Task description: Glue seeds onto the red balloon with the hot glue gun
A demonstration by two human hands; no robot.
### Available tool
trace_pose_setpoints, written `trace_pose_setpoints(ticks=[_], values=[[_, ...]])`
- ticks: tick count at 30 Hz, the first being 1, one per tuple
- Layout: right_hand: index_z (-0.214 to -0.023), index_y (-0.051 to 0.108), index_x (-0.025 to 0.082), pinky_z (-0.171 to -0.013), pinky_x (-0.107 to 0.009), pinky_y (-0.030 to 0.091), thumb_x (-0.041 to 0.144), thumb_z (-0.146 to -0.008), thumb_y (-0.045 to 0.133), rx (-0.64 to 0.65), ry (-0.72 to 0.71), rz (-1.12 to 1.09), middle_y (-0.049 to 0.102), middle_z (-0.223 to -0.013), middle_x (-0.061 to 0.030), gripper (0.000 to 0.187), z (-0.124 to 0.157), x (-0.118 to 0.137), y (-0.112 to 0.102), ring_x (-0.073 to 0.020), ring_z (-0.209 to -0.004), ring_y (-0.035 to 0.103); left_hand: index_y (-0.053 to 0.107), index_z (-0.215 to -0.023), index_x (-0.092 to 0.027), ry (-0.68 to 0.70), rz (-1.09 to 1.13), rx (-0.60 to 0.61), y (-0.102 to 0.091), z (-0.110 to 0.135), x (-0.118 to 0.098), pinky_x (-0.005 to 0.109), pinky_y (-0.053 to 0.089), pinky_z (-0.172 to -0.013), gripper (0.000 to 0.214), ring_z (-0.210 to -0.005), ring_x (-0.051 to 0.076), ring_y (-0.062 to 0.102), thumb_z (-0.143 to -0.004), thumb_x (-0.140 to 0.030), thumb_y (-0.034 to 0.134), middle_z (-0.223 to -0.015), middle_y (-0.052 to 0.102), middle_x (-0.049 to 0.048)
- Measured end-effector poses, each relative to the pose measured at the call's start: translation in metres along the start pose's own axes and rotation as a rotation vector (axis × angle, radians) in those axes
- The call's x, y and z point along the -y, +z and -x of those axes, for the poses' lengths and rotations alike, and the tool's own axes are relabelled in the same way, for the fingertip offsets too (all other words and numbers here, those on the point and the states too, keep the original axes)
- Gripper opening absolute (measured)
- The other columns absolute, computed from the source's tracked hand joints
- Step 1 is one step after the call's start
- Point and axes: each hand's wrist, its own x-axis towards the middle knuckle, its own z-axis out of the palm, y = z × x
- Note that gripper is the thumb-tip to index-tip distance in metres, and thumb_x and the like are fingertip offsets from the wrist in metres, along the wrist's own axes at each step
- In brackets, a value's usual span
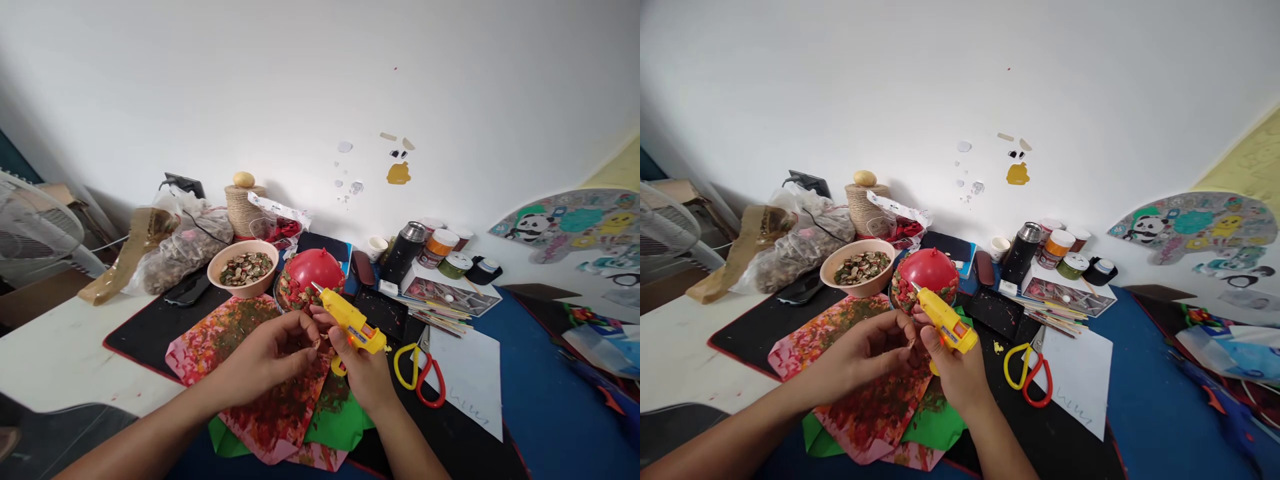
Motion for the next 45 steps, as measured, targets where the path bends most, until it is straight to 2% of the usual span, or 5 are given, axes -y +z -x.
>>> trace_pose_setpoints(ticks=[4, 10, 17, 28, 45], values=[[-0.114, 0.089, 0.026, -0.105, -0.048, 0.063, 0.067, -0.097, 0.078, -0.034, -0.013, 0.005, 0.085, -0.124, -0.0120, 0.045, 0.000, -0.001, -0.003, -0.0314, -0.111, 0.082, 0.060, -0.101, -0.020, -0.025, -0.018, 0.031, -0.006, 0.003, -0.002, 0.031, 0.051, -0.078, 0.029, -0.087, 0.019, 0.063, -0.100, -0.046, 0.073, -0.096, 0.067, 0.0048], [-0.105, 0.087, 0.020, -0.059, -0.031, 0.060, 0.068, -0.099, 0.074, -0.282, -0.017, -0.052, 0.087, -0.107, -0.0130, 0.050, -0.011, -0.003, -0.021, -0.0219, -0.070, 0.079, 0.068, -0.103, -0.022, -0.072, -0.364, 0.121, -0.032, 0.017, -0.011, 0.028, 0.052, -0.077, 0.016, -0.086, 0.020, 0.065, -0.100, -0.038, 0.069, -0.098, 0.072, 0.0040], [-0.093, 0.082, 0.017, -0.052, -0.029, 0.052, 0.072, -0.085, 0.084, -0.612, -0.112, -0.233, 0.084, -0.085, -0.0107, 0.056, -0.028, 0.011, -0.040, -0.0189, -0.056, 0.073, 0.071, -0.095, -0.022, -0.142, -0.481, 0.024, -0.086, 0.028, -0.002, 0.024, 0.050, -0.063, 0.024, -0.072, 0.019, 0.064, -0.094, -0.046, 0.076, -0.084, 0.071, 0.0022], [-0.098, 0.085, 0.020, -0.053, -0.028, 0.055, 0.070, -0.095, 0.078, -0.262, -0.026, -0.060, 0.083, -0.088, -0.0087, 0.050, -0.009, -0.001, -0.014, -0.0175, -0.060, 0.073, 0.069, -0.097, -0.021, -0.026, -0.288, -0.031, -0.074, 0.016, -0.004, 0.024, 0.058, -0.066, 0.022, -0.078, 0.017, 0.067, -0.099, -0.043, 0.075, -0.096, 0.073, 0.0043], [-0.097, 0.084, 0.019, -0.057, -0.027, 0.057, 0.071, -0.093, 0.080, -0.196, -0.011, -0.053, 0.082, -0.081, -0.0083, 0.052, -0.004, -0.002, -0.008, -0.0185, -0.062, 0.075, 0.069, -0.100, -0.015, 0.170, 0.292, -0.031, -0.036, -0.043, -0.035, 0.019, 0.060, -0.056, 0.030, -0.067, 0.017, 0.080, -0.091, -0.035, 0.090, -0.090, 0.084, 0.0087]])
